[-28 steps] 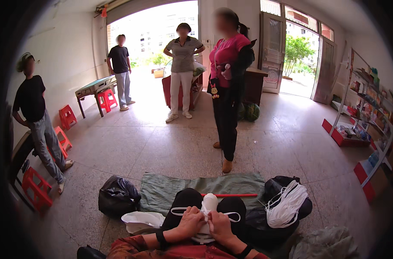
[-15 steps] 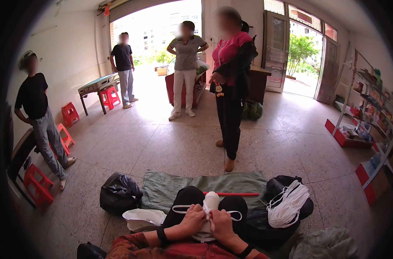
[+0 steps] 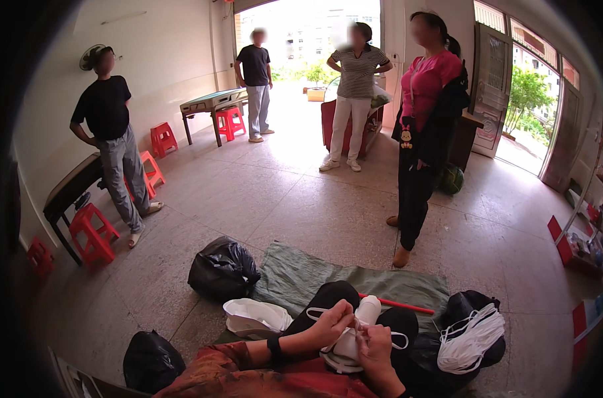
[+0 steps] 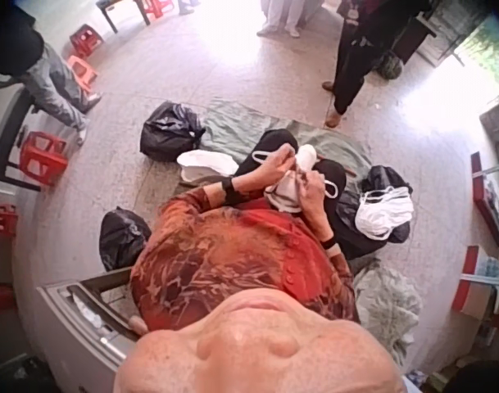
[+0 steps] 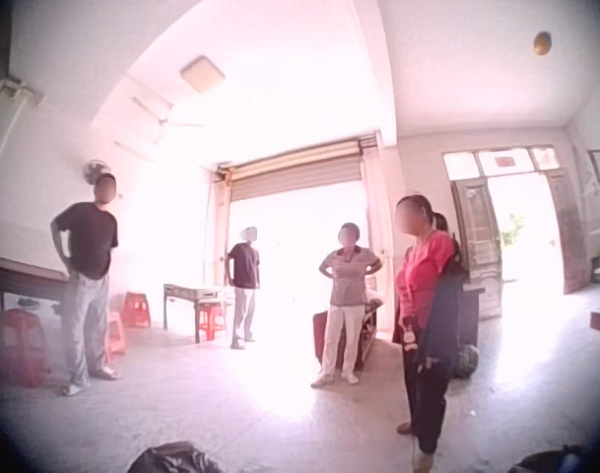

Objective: Manually lacing a white shoe with white laces while seated.

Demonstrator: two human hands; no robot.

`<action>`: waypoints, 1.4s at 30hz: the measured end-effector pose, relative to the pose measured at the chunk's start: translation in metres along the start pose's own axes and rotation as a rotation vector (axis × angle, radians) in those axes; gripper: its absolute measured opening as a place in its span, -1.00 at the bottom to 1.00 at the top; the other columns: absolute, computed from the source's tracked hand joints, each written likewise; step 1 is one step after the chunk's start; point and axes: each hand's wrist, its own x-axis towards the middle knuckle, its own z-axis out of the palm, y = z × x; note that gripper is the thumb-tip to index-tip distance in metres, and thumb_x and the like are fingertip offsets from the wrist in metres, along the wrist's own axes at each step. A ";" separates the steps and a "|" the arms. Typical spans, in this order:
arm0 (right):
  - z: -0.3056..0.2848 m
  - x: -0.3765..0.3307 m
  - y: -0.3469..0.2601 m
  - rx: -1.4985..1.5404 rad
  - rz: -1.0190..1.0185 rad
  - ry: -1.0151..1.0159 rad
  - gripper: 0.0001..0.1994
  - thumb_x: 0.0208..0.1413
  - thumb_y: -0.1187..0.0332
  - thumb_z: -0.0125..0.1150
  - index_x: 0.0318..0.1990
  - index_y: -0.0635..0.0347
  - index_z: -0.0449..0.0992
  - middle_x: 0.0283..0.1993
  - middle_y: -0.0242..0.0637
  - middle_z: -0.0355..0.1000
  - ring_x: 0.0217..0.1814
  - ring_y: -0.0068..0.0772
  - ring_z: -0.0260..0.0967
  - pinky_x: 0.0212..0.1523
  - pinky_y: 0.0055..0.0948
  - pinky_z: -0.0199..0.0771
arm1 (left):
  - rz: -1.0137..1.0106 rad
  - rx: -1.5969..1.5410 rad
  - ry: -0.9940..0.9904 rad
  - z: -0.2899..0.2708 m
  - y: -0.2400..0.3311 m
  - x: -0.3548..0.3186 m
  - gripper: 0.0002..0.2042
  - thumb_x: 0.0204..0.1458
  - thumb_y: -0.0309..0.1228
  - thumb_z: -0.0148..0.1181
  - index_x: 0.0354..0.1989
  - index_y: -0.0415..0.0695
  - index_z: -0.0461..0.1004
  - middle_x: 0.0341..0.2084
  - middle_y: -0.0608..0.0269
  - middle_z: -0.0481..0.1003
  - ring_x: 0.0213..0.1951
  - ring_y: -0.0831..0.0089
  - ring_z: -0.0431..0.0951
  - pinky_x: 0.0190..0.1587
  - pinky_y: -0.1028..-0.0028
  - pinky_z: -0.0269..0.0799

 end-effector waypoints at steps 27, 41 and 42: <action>-0.160 -0.071 0.093 1.161 0.633 0.663 -0.88 0.30 0.37 0.04 -0.14 0.22 0.41 -0.59 -0.51 0.10 -0.57 -0.61 0.07 -0.48 -0.53 0.19 | -0.419 0.211 -0.200 -0.008 -0.005 0.009 -0.78 -0.02 -0.50 0.34 -0.22 -0.29 0.50 -0.46 0.33 0.51 -0.40 0.62 0.46 -0.32 0.57 0.47; -0.182 -0.131 0.141 1.003 0.845 0.637 -0.90 0.26 0.39 0.08 -0.11 0.11 0.38 -0.62 -0.57 0.14 -0.67 -0.70 0.07 -0.62 -0.64 0.22 | -0.274 0.396 -0.332 0.001 0.004 0.026 -0.84 -0.03 -0.55 0.34 -0.30 -0.24 0.48 -0.43 0.41 0.40 -0.44 0.68 0.37 -0.35 0.63 0.36; -0.176 -0.129 0.139 0.860 0.905 0.549 -0.89 0.25 0.38 0.08 -0.11 0.11 0.39 -0.60 -0.55 0.21 -0.63 -0.68 0.18 -0.57 -0.62 0.32 | -0.228 0.409 -0.391 0.001 0.002 0.033 -0.86 -0.03 -0.55 0.34 -0.34 -0.26 0.49 -0.44 0.40 0.39 -0.44 0.68 0.37 -0.37 0.63 0.35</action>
